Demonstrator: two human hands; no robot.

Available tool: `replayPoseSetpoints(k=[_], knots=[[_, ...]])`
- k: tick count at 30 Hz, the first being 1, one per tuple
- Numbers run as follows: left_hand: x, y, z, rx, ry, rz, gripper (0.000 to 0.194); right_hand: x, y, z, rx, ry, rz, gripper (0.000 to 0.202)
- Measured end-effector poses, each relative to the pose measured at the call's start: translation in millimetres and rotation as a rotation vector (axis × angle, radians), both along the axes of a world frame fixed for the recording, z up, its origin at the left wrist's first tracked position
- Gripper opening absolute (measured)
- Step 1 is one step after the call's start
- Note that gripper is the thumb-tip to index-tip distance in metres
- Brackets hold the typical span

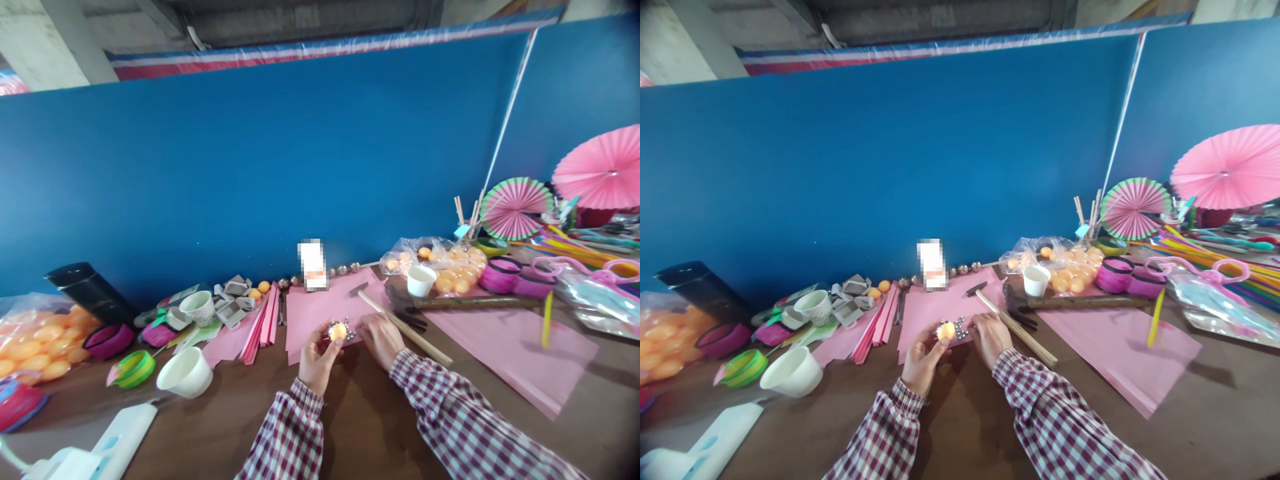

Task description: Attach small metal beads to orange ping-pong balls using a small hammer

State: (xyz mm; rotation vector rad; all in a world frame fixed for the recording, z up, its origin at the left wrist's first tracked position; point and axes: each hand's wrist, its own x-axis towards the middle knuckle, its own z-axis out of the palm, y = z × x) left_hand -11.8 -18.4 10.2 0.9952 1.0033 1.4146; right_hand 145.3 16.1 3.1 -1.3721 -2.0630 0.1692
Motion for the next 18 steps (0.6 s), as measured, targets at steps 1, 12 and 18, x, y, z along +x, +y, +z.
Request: replayPoseSetpoints(k=[1, 12, 18], knots=[[0, 0, -0.2, 0.000, 0.005, -0.003, 0.047, 0, 0, -0.1, 0.008, 0.007, -0.010, 0.018], [3, 2, -6.7, 0.020, -0.012, 0.003, 0.056, -13, -10, 13.7, -0.121, 0.612, 0.103, 0.015], [3, 5, -9.9, 0.037, -0.030, 0.021, 0.053, -17, -15, 12.5, -0.246, 0.782, 0.180, 0.020]])
